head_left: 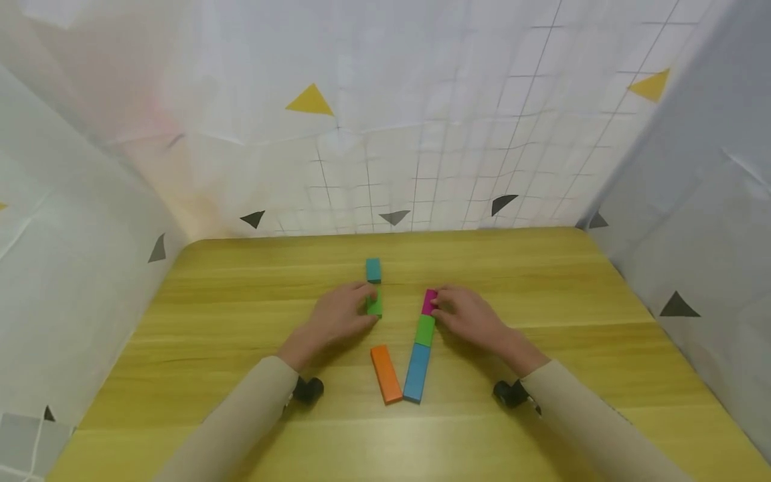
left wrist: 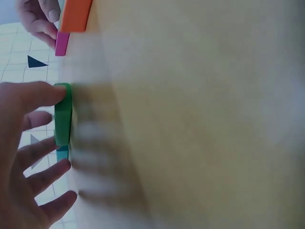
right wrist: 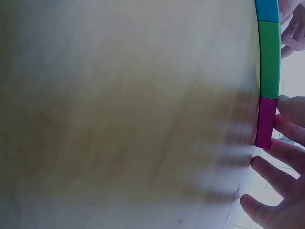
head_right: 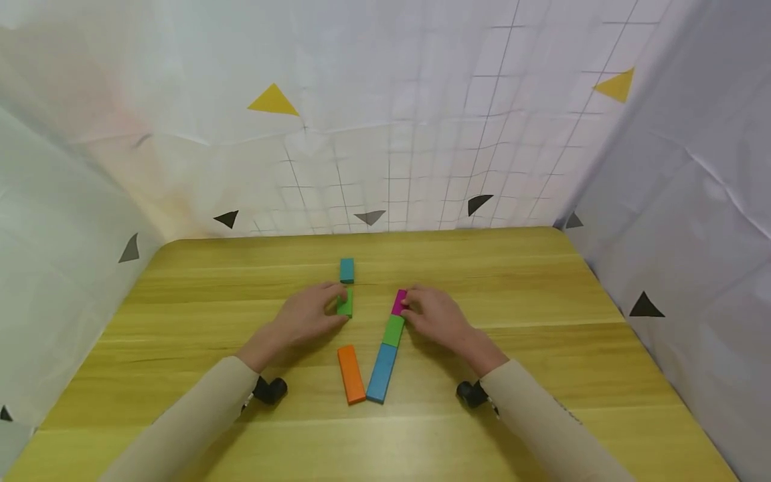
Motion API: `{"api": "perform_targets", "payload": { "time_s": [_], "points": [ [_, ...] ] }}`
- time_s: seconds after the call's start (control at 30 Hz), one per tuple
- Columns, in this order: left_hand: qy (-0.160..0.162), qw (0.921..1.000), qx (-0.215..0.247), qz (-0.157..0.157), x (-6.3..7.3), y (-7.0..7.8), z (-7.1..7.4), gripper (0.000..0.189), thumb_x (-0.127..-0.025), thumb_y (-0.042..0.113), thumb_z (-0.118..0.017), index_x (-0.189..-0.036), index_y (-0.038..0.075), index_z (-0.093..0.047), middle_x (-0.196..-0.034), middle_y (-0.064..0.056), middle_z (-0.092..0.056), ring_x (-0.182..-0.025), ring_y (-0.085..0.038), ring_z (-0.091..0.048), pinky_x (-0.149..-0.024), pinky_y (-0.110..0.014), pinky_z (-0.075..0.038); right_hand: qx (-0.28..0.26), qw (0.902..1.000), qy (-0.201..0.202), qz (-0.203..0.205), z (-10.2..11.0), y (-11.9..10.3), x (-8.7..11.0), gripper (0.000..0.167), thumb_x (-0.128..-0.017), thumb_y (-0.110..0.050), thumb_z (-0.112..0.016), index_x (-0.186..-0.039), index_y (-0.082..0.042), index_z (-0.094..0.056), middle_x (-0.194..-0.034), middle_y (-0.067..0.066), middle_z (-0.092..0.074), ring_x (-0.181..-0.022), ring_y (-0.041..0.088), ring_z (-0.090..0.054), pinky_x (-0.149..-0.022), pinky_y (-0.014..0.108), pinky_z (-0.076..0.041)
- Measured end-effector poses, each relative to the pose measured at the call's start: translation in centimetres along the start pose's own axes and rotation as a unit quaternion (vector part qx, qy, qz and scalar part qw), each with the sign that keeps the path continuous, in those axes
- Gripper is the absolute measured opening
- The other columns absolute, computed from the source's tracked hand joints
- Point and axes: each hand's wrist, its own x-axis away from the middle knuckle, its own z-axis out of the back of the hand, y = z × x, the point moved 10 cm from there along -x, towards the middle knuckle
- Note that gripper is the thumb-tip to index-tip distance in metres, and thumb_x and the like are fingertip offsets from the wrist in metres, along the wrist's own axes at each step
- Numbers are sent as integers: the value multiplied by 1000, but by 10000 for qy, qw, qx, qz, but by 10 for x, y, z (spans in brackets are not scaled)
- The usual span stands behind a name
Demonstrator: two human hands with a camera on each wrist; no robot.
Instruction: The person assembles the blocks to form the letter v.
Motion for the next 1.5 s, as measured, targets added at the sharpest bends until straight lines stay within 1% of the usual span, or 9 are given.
{"api": "perform_targets", "payload": {
  "time_s": [0.13,0.27,0.53,0.63,0.77,1.0,1.2,1.37,1.5],
  "points": [
    [-226,9996,-42,-144,-3,1,0,32,-88,44,-69,-114,26,-61,-117,7,-65,-91,-12,-59,-77,-32,-52,19,10000,-30,33,0,0,-1,18,-91,-19,-71,-106,-9,-73,-114,8,-70,-105,26,-67,-93,45,-55],
    [-388,9991,1,-191,-6,-1,-1,33,-87,44,-70,-114,27,-61,-110,7,-64,-88,-12,-55,-78,-31,-50,61,10000,-40,41,-1,0,-1,17,-91,-19,-71,-105,-9,-73,-113,7,-70,-104,25,-67,-92,44,-55],
    [-472,9983,101,-336,-8,-1,0,31,-86,43,-73,-110,25,-63,-100,8,-62,-83,-12,-53,-74,-29,-48,45,10000,-50,72,1,-2,-1,17,-91,-19,-71,-105,-9,-73,-114,7,-71,-105,25,-67,-93,44,-55],
    [-448,9983,73,-365,-7,0,1,31,-86,44,-73,-109,26,-63,-99,9,-61,-81,-12,-53,-72,-28,-47,28,9999,-98,17,0,-2,-2,18,-91,-19,-71,-106,-9,-74,-113,6,-70,-104,24,-67,-92,44,-55],
    [-343,9990,119,-270,-3,0,4,31,-85,45,-73,-108,27,-64,-99,10,-63,-81,-11,-53,-74,-28,-47,53,9999,-136,-32,0,-1,-2,17,-92,-19,-71,-106,-9,-74,-111,5,-70,-103,23,-67,-91,43,-55],
    [-135,9994,243,-196,4,0,9,29,-85,46,-74,-104,27,-64,-100,9,-64,-80,-12,-53,-75,-30,-48,132,9999,-36,67,1,-3,-2,15,-91,-18,-71,-103,-9,-74,-107,4,-70,-100,21,-67,-89,42,-55],
    [-25,9999,10,-113,9,2,10,27,-86,49,-73,-101,29,-63,-99,12,-64,-79,-10,-53,-72,-27,-47,87,9999,-92,62,2,-2,-1,16,-91,-18,-71,-104,-10,-73,-109,4,-70,-102,22,-66,-91,43,-55],
    [11,10000,-52,-30,15,5,13,26,-85,49,-73,-99,29,-64,-102,11,-65,-79,-10,-53,-71,-27,-47,93,9998,-134,113,2,-2,-1,15,-92,-18,-70,-105,-10,-73,-108,3,-69,-101,21,-66,-90,42,-55],
    [-41,10000,44,-33,21,9,15,27,-85,48,-74,-100,28,-65,-107,9,-67,-82,-10,-54,-73,-29,-49,164,9997,-163,83,1,0,-1,15,-92,-19,-70,-105,-11,-73,-107,2,-69,-99,20,-66,-89,41,-56]
  ]
}}
